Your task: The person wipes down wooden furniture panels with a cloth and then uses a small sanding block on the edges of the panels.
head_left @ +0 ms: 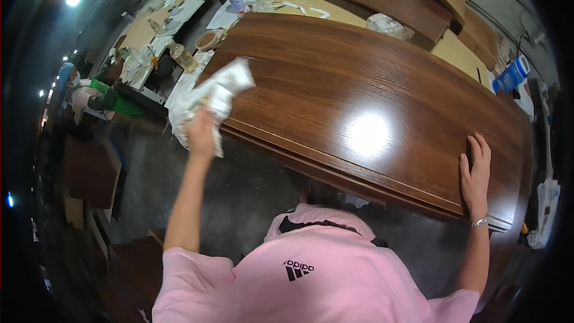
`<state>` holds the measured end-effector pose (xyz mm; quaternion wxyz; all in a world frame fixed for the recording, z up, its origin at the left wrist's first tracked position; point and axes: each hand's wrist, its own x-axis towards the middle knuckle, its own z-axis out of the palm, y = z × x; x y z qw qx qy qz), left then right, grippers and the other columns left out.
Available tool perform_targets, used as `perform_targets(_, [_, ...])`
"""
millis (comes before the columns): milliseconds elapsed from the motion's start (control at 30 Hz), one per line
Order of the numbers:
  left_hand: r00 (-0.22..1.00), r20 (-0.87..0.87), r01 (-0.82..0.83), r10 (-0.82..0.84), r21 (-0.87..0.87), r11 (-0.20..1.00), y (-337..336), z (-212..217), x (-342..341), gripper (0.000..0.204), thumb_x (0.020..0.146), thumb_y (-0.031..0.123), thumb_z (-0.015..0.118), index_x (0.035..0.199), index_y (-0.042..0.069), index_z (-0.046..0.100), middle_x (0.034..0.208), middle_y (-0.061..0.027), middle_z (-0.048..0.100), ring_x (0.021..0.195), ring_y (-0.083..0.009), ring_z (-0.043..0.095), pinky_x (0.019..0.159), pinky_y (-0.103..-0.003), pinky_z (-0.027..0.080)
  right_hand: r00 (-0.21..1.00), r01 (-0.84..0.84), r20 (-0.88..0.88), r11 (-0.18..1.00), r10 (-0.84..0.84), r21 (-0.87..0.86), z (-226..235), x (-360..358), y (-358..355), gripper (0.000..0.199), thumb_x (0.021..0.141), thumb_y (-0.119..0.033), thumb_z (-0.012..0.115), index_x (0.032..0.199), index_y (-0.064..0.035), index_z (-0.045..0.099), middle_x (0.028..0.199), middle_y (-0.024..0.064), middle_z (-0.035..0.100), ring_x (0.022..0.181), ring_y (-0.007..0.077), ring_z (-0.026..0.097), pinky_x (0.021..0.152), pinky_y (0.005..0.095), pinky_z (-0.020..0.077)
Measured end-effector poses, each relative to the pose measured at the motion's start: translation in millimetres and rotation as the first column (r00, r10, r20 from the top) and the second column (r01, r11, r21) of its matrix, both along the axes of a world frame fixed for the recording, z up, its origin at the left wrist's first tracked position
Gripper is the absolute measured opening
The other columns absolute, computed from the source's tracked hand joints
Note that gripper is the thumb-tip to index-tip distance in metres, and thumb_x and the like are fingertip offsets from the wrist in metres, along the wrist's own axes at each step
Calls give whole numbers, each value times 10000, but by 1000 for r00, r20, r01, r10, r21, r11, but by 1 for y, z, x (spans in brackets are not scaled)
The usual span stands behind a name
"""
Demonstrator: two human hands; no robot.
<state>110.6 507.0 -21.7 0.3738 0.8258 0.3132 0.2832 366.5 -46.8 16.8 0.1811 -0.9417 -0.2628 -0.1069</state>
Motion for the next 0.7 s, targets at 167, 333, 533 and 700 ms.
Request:
perform_targets(167, [896, 444, 135, 1, -275, 952, -51, 74, 53, 373, 962, 33, 583, 1316, -75, 539, 1060, -107, 685, 913, -143, 640, 817, -273, 523, 999, 36, -10, 999, -36, -31, 0, -1, -6, 425, 920, -90, 579, 1339, -31, 537, 1434, 169, 459, 1344, 339, 428, 1127, 419, 349])
perform_targets(333, [656, -320, 732, -684, 490, 473, -129, 37, 81, 363, 958, 147, 599, 1289, -3, 594, 1306, -176, 602, 1201, -285, 589, 1056, -397, 434, 999, 33, -20, 999, -34, -11, 0, 0, -6, 417, 920, -62, 558, 1336, -35, 544, 1430, 158, 473, 1344, 333, 435, 1130, 411, 345])
perform_targets(533, [856, -274, 511, -438, 325, 796, -47, 26, 74, 392, 901, 75, 617, 1287, 9, 598, 1282, -211, 630, 1266, -358, 545, 1091, -395, 399, 999, 40, -31, 999, -41, -13, 2, -1, -1, 418, 926, -62, 550, 1343, -33, 545, 1440, 145, 474, 1352, 322, 430, 1135, 405, 342])
perform_targets(700, [731, -278, 679, -623, 208, 704, -110, 13, 51, 366, 939, 146, 619, 1287, 32, 616, 1392, -147, 575, 1364, -302, 474, 1163, -383, 317, 999, 39, -22, 999, -39, -1, -1, 0, -1, 412, 931, -66, 550, 1340, -29, 546, 1443, 150, 473, 1353, 322, 428, 1132, 406, 346])
